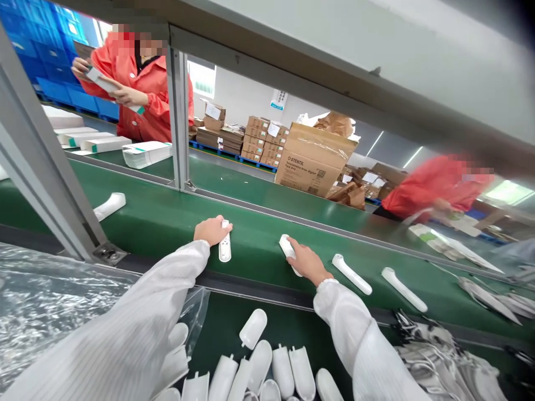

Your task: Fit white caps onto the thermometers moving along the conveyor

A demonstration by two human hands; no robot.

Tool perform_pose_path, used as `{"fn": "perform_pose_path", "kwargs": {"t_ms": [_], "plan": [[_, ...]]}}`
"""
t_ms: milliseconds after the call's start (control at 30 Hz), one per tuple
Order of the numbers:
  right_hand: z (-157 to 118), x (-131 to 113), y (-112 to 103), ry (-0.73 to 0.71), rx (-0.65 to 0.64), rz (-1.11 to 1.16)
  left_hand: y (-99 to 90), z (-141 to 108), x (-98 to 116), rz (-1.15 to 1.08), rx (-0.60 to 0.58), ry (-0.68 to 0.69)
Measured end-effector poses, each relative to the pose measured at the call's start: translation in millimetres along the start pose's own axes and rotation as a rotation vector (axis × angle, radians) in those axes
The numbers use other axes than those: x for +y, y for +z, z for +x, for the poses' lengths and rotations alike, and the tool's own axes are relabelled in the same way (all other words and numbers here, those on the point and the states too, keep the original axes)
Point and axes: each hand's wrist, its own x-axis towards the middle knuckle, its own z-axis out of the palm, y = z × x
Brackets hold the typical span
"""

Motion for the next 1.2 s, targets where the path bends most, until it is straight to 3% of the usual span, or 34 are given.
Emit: {"fn": "perform_pose_path", "kwargs": {"t_ms": [67,100,200,267,367,500,600,733,900,1033,1200], "plan": [[-20,-4,-4,-0.098,0.059,0.044,1.5,-2,5,-0.011,-0.008,0.004],[-33,-9,-7,-0.219,0.063,0.101,2.6,-3,8,-0.013,-0.008,0.009],[-75,-29,-10,-0.675,-0.090,0.313,6.5,-6,16,-0.017,0.004,0.016],[-97,-42,-4,-0.807,-0.206,0.357,9.1,-7,21,-0.030,0.011,0.019],[-109,-52,14,-0.800,-0.228,0.355,12.5,-10,27,-0.055,0.019,0.035],[-84,-50,28,-0.716,-0.180,0.592,17.9,-12,36,-0.069,0.031,0.043],[-45,-53,30,-0.487,0.011,0.707,21.7,-14,44,-0.066,0.045,0.041],[-5,-75,38,-0.249,0.266,0.657,24.2,-17,54,-0.074,0.054,0.038],[-12,-89,57,-0.352,0.211,0.554,27.7,-21,67,-0.092,0.052,0.051],[-29,-76,64,-0.393,0.200,0.403,32.9,-22,78,-0.101,0.058,0.057],[-32,-63,65,-0.352,0.181,0.365,38.6,-23,88,-0.119,0.066,0.072]]}}
